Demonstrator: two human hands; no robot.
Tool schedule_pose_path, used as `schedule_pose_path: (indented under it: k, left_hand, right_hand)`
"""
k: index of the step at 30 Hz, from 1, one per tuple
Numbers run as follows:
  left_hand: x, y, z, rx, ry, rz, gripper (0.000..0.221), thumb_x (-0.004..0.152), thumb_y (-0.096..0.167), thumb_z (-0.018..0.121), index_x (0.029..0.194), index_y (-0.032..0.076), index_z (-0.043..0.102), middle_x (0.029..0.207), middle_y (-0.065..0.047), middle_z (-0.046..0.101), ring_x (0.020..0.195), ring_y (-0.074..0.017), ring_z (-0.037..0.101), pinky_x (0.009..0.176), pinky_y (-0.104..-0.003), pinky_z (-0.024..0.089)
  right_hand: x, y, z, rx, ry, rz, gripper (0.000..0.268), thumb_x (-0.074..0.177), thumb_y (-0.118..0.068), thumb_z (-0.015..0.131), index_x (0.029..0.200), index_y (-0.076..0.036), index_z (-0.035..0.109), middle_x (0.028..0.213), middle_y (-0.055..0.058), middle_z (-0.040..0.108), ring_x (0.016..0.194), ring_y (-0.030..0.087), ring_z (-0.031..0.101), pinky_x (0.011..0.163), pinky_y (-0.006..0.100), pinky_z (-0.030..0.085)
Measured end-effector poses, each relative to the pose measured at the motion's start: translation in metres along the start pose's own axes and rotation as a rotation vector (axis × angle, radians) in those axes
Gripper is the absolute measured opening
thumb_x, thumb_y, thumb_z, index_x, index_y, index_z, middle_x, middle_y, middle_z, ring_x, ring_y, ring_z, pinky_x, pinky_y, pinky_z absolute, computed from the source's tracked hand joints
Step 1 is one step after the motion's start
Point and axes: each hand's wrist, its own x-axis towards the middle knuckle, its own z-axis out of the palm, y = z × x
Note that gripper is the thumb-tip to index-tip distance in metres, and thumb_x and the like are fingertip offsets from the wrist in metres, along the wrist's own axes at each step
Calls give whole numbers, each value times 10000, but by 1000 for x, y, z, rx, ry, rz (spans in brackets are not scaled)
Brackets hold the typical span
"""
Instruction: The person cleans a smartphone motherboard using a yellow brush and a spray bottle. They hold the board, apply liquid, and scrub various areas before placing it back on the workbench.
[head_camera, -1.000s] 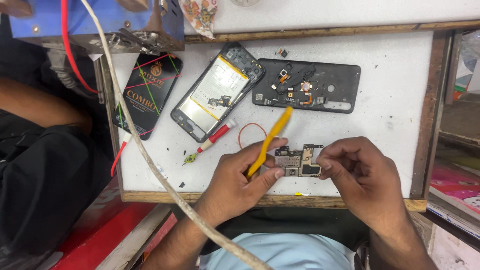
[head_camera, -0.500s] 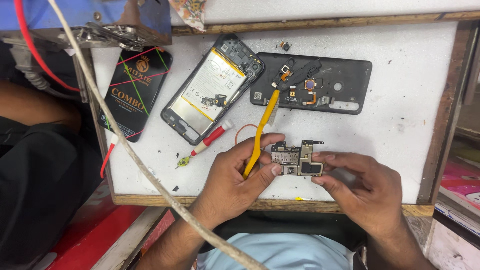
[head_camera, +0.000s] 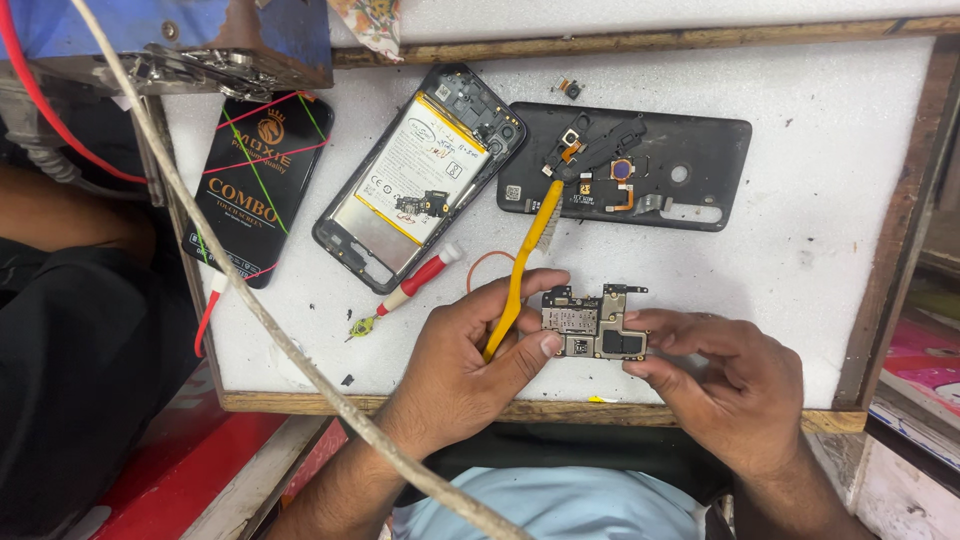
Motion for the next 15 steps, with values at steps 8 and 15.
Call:
schedule_pose_path:
  k: [8, 15]
  left_hand:
    - [2, 2, -2, 22, -16, -24, 481, 959, 154, 724, 1425, 78, 633, 837, 69, 567, 697, 10, 475, 602, -155, 429]
    - [2, 0, -4, 14, -25, -18, 487, 970, 155, 712, 1443, 82, 624, 859, 64, 553, 713, 12, 477, 619, -147, 434]
  right_hand:
    - [3, -1, -1, -70, 5, -38, 356, 841, -117, 800, 1025, -43, 504, 935, 188, 757, 1059, 258, 772, 678, 265, 681]
    - [5, -4, -1, -96, 4, -21, 353, 802, -125, 824, 984, -43, 534, 942, 195, 761, 1024, 251, 780, 591, 238, 666]
